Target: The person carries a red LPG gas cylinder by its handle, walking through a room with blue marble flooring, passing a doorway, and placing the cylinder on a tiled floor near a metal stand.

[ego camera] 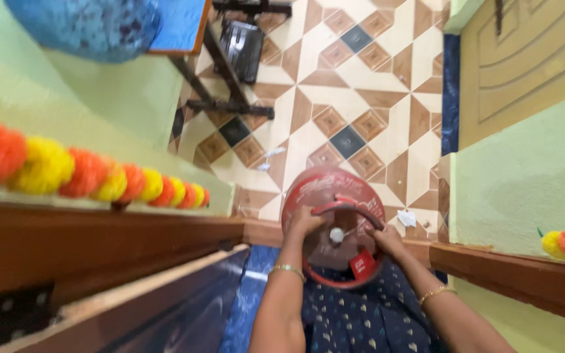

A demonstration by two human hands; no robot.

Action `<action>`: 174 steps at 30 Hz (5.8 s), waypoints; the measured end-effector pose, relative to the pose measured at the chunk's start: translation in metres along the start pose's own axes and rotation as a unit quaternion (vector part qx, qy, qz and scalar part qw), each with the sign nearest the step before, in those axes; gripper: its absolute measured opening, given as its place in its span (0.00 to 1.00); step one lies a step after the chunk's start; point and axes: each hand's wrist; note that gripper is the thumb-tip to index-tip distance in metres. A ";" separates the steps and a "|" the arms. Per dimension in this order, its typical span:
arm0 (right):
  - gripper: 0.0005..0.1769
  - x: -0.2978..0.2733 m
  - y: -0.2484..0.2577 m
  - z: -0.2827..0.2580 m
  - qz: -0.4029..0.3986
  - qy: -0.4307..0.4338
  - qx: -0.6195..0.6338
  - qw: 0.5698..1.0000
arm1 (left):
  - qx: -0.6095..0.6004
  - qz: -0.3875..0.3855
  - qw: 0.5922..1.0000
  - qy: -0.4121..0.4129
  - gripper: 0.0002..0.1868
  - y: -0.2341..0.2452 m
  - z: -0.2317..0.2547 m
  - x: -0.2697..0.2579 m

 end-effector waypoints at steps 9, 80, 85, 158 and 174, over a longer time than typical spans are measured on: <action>0.20 0.021 0.004 -0.001 0.012 -0.016 -0.041 0.999 | -0.019 -0.005 1.000 0.012 0.20 0.016 0.025 0.009; 0.27 0.229 0.099 -0.232 0.101 0.119 -0.176 0.972 | -0.243 0.395 0.875 0.138 0.23 -0.014 0.095 0.180; 0.26 0.239 0.096 -0.220 0.104 0.198 -0.171 0.960 | -0.222 0.381 0.887 0.140 0.22 -0.004 0.092 0.183; 0.27 0.258 0.030 -0.277 0.545 -0.063 0.248 0.798 | 0.445 -0.286 0.738 -0.420 0.12 0.070 0.439 0.410; 0.30 0.337 0.103 -0.359 0.449 0.034 0.075 0.890 | 0.170 -0.082 0.867 -0.461 0.10 0.172 0.412 0.509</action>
Point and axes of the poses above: each hand's wrist, its own x-axis towards the middle knuckle, its own y-axis out of the back of the hand, z = x × y, and after that the axes turned 8 degrees about -x, right-handed
